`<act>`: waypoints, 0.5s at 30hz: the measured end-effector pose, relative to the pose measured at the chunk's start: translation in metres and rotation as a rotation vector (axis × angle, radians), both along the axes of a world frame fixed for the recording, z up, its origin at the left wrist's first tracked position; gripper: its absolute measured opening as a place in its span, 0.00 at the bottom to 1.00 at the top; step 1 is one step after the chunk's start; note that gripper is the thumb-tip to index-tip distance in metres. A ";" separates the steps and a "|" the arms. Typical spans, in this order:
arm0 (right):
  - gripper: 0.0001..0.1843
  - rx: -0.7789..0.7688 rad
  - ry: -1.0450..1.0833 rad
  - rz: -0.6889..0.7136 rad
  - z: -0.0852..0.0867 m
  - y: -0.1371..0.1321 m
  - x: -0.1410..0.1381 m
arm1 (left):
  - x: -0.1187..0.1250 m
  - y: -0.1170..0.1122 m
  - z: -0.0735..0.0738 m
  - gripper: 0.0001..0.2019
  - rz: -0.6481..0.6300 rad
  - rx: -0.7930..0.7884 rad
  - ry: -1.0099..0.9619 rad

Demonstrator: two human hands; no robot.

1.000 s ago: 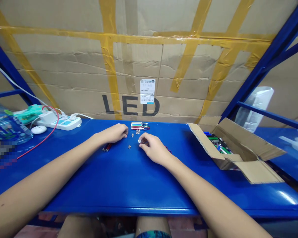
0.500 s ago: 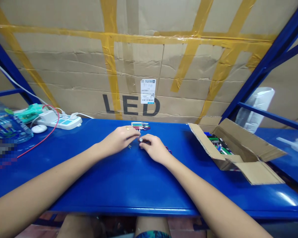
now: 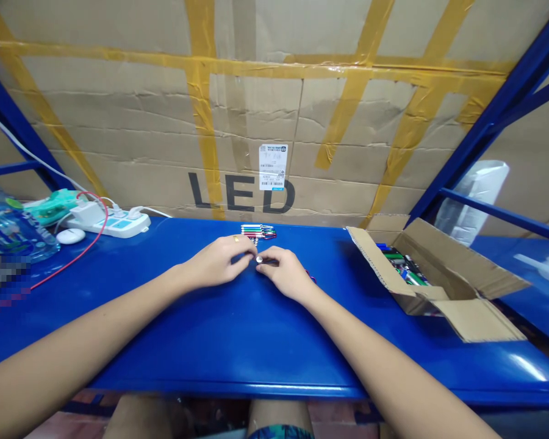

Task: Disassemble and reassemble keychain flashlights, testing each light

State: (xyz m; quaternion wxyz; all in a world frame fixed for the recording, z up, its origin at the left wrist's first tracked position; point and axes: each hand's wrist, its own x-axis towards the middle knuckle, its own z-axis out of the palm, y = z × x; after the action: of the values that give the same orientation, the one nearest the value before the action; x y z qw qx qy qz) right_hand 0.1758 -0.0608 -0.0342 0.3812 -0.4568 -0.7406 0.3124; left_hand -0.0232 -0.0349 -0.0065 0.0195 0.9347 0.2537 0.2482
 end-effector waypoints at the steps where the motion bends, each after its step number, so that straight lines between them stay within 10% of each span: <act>1: 0.06 0.000 -0.001 -0.005 0.000 0.000 0.000 | -0.001 0.002 0.000 0.10 0.054 -0.008 -0.006; 6: 0.08 0.019 -0.019 0.006 -0.002 0.000 0.000 | -0.011 0.020 -0.007 0.13 0.278 -0.002 0.209; 15: 0.08 0.037 -0.029 0.012 -0.004 0.002 0.000 | -0.009 0.047 -0.021 0.15 0.288 -0.070 0.299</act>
State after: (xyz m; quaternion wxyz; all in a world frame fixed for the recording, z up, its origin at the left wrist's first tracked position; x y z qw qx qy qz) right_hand 0.1754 -0.0585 -0.0380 0.3769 -0.4495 -0.7546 0.2941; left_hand -0.0322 0.0117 -0.0279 -0.0217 0.9139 0.3933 0.0980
